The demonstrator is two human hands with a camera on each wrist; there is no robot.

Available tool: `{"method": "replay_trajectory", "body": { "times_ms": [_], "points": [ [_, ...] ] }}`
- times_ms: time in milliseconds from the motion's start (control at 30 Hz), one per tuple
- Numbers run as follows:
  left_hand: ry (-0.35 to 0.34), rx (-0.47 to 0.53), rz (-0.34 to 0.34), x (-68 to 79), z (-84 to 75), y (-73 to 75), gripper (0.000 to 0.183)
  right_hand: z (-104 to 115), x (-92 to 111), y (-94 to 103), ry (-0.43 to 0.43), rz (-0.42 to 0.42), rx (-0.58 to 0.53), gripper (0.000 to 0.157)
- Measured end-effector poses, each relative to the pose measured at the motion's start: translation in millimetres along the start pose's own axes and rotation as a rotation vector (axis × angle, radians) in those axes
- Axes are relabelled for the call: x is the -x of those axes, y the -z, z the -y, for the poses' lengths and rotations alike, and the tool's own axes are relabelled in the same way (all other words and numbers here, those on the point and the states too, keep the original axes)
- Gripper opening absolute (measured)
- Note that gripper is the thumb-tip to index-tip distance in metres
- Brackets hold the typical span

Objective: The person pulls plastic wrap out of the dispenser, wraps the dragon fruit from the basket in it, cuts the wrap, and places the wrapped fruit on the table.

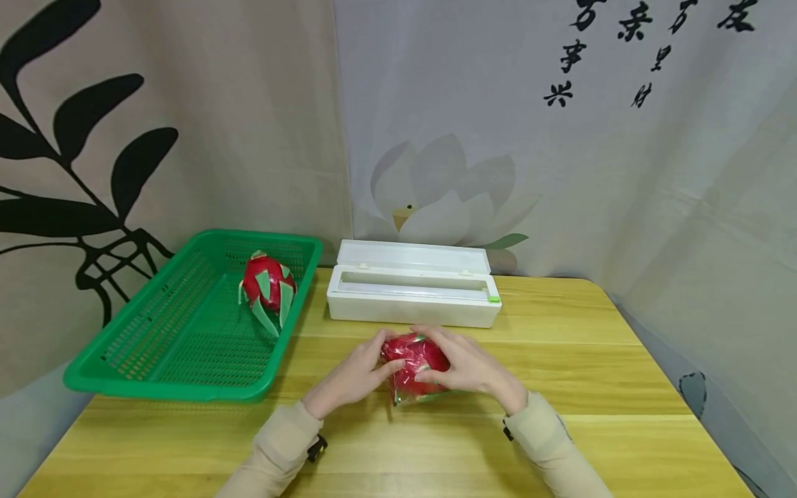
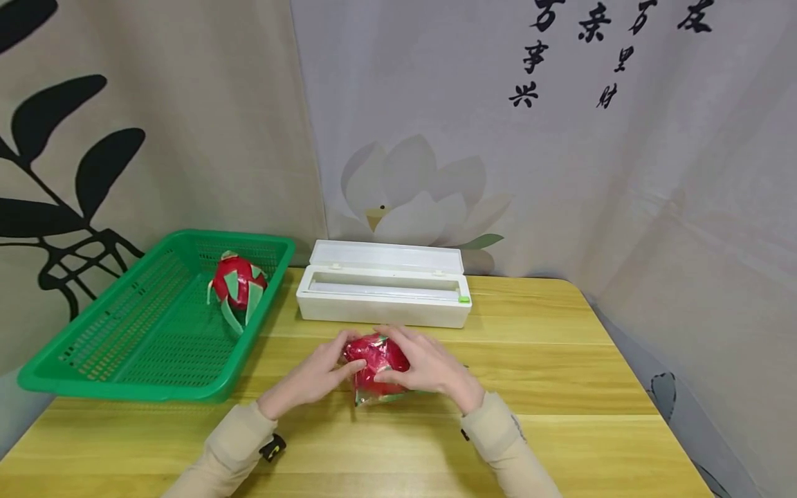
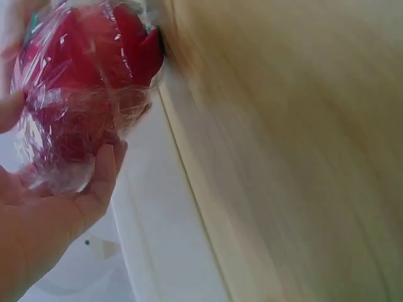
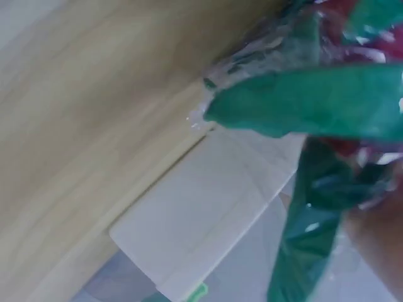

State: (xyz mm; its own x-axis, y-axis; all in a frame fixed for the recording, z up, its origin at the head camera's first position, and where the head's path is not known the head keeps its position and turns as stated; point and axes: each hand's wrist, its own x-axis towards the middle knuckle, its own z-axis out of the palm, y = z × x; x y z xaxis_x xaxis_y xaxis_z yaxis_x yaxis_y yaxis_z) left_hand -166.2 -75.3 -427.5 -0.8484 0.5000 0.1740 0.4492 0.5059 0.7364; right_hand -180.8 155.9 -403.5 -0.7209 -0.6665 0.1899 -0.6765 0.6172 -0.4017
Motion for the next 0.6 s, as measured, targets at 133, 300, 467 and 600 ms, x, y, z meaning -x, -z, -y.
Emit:
{"method": "replay_trajectory", "body": {
  "times_ms": [133,300,467,600],
  "points": [
    [0.103,0.068,-0.03,-6.5,4.4,-1.2,0.043,-1,1,-2.9,0.114,-0.076,0.2,0.087],
    [0.184,0.081,-0.058,-14.3,7.9,-2.2,0.047,-4,1,-10.8,0.108,-0.063,0.346,0.099],
    [0.181,0.039,-0.07,-14.0,7.1,-2.7,0.052,-3,-2,-15.9,0.089,-0.084,0.412,0.099],
    [0.168,0.016,-0.078,-10.3,7.0,-3.3,0.058,-2,-3,-18.1,0.096,-0.113,0.447,0.094]
  ]
}}
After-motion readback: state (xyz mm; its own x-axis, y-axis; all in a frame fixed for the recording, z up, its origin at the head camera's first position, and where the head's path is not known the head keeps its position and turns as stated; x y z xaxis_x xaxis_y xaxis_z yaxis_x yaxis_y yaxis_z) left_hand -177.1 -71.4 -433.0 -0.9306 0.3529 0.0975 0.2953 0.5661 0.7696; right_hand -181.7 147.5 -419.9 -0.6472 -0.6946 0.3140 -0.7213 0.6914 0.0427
